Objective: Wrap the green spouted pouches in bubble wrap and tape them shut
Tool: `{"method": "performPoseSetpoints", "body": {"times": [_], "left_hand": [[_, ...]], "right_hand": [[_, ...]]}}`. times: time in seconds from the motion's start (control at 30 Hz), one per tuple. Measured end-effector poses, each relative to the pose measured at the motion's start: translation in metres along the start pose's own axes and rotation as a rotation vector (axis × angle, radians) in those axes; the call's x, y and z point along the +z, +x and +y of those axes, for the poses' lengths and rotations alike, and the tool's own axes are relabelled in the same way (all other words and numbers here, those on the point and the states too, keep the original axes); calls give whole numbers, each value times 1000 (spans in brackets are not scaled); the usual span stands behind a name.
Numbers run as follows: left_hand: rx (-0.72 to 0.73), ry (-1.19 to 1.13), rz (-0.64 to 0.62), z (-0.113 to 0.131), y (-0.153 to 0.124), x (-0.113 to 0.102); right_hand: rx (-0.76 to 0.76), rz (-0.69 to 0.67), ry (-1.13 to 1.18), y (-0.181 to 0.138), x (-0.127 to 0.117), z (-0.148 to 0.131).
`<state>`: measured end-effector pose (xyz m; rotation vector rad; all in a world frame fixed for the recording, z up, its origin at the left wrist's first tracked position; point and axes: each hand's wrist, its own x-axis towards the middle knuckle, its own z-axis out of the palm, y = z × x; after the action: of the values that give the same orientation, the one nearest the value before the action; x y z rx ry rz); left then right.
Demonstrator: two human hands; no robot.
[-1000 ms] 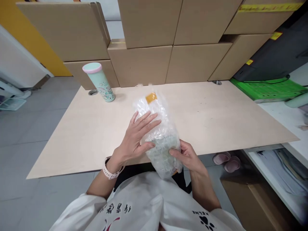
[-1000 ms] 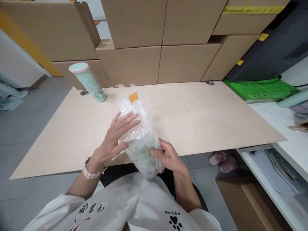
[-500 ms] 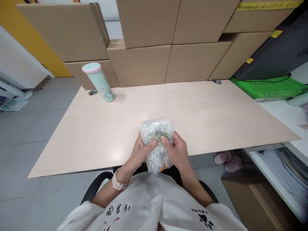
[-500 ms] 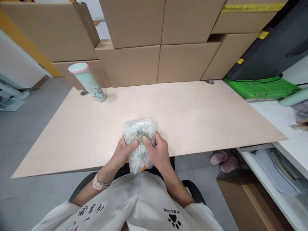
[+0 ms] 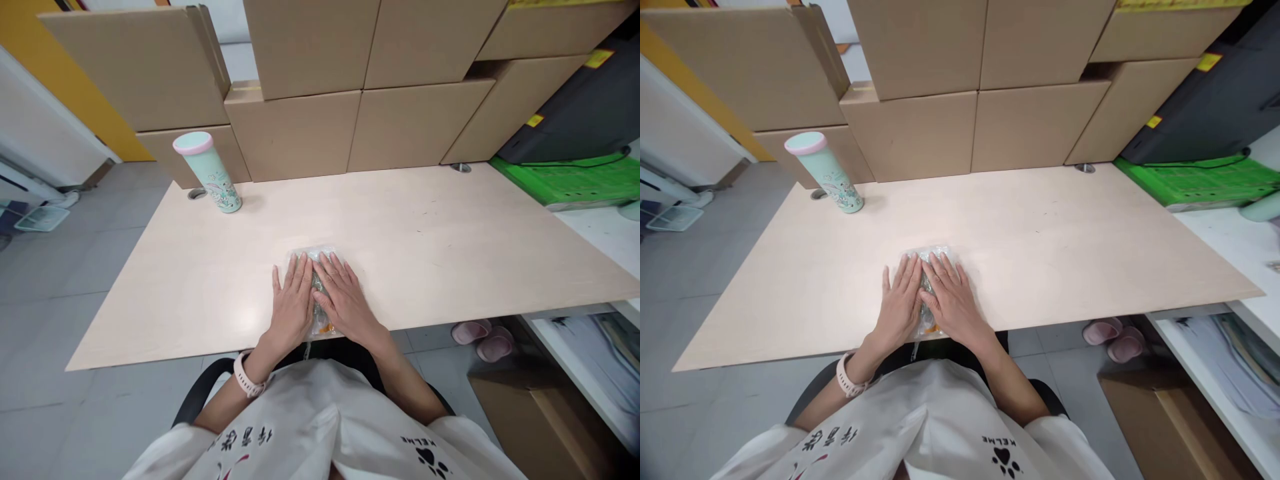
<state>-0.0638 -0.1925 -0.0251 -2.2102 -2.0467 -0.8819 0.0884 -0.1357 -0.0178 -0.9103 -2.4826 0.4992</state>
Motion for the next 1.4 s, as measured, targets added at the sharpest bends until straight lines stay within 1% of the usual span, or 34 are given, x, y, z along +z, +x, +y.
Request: {"method": "performPoseSetpoints", "body": {"times": [0.03,0.1,0.33,0.47,0.53,0.6,0.67,0.7,0.73,0.8,0.87,0.9,0.97,1.03,1.1,1.13,1.2,1.27,1.3,1.37,1.4], "left_hand": [[26,30,-40,-1,0,1],[39,63,-73,-5,-1,3],[-1,54,-81,-11,0,12],[11,-32,-77,-11,-4,7],[5,-84,-84,-10,-12,0],[-44,-130,-76,-8,-24,-6],[-123,-166,-36,-4,-39,-10],[-165,-184,-6,-1,-45,-11],[-207,-206,29,1,-51,-11],[-276,-273,83,5,-56,-10],[-323,-353,106,8,-54,-10],[-336,-395,107,8,-52,-10],[-353,-499,91,6,-46,-13],[-380,-635,47,5,-42,-16],[-446,-780,12,3,-39,-19],[-492,-859,19,2,-39,-19],[-585,-1002,100,-2,-39,-18],[-655,-1036,204,-9,-39,-17],[-680,-996,237,-12,-40,-17],[-687,-843,254,-19,-41,-19],[-663,-747,250,-20,-41,-20]], "right_hand": [[-2,-8,0,0,1,2],[-7,-20,6,1,3,4],[35,-42,66,5,5,5],[0,-40,139,1,2,8],[5,21,189,-7,2,7],[92,157,237,-19,3,5],[270,325,252,-31,4,3],[357,377,247,-37,4,3],[421,393,237,-41,3,4],[473,334,236,-44,1,5],[478,252,287,-41,-4,4],[477,242,332,-37,-7,2],[434,271,422,-26,-16,-6],[294,318,458,-14,-25,-17],[119,347,427,-2,-32,-27],[44,357,398,3,-35,-31],[-42,383,345,10,-40,-33],[-22,441,322,12,-41,-30],[21,482,328,11,-42,-26],[134,568,364,6,-41,-14],[193,604,384,3,-40,-7]]}}
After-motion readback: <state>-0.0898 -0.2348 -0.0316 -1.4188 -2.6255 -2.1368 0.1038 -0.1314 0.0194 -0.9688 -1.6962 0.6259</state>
